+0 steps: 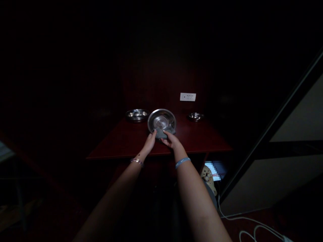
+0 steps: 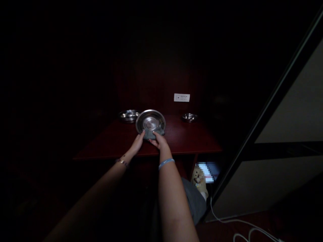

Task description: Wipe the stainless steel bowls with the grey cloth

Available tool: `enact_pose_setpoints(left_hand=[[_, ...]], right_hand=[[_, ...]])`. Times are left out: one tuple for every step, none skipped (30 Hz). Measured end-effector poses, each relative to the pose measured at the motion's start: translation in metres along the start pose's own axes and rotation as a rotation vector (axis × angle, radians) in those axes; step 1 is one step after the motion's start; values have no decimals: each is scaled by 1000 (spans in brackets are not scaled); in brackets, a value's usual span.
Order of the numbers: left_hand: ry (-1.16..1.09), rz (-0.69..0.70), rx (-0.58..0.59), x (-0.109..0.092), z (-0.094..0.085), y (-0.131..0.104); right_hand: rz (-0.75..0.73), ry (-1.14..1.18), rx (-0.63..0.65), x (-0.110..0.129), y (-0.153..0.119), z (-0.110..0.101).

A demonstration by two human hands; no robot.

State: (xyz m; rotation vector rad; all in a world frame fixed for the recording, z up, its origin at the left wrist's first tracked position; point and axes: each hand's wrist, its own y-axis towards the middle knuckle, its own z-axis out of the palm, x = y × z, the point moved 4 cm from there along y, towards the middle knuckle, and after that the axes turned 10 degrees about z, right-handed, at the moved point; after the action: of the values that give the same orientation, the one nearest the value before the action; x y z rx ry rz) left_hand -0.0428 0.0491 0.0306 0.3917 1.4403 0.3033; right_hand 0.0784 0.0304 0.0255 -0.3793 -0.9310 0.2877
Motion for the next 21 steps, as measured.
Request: enact_pose_setpoints(left_hand=[[0, 1, 6, 0, 0, 0], [0, 3, 10, 0, 0, 0], [3, 2, 11, 0, 0, 0], [9, 0, 10, 0, 0, 0], [18, -4, 7, 0, -1, 0], [29, -9, 3, 0, -1, 0], [39, -15, -1, 1, -1, -1], [48, -19, -3, 1, -2, -1], [51, -20, -5, 2, -2, 0], [49, -17, -8, 3, -2, 0], [42, -14, -11, 4, -3, 0], [32, -11, -13, 4, -3, 0], [22, -11, -13, 5, -3, 1], [13, -14, -15, 5, -3, 1], [9, -21, -16, 6, -3, 1], [12, -30, -18, 6, -3, 1], [20, -39, -21, 6, -3, 1], [31, -45, -25, 7, -4, 1], [42, -46, -26, 7, -4, 1], [51, -44, -28, 7, -4, 0], [57, -41, -28, 7, -5, 0]], right_hand=[[10, 6, -13, 0, 0, 0], [24, 14, -28, 0, -1, -1], [36, 21, -40, 0, -1, -1], [39, 23, -43, 0, -2, 0], [40, 23, -44, 1, -2, 0], [40, 24, -45, 1, -3, 0], [39, 25, -46, 1, -3, 0], [38, 26, -46, 1, -4, 0], [37, 27, -46, 0, -4, 0], [37, 27, -45, 0, -4, 0], [37, 26, -45, 0, -4, 0], [37, 25, -44, 0, -4, 0], [35, 23, -44, -1, -5, 0], [31, 23, -44, -1, -5, 0], [27, 22, -44, -1, -5, 0], [22, 21, -46, -1, -5, 0], [18, 20, -51, 0, -6, 0], [15, 19, -55, 0, -6, 0], [14, 17, -60, 0, -6, 0], [12, 15, -63, 0, -7, 0], [11, 14, -65, 0, -7, 1]])
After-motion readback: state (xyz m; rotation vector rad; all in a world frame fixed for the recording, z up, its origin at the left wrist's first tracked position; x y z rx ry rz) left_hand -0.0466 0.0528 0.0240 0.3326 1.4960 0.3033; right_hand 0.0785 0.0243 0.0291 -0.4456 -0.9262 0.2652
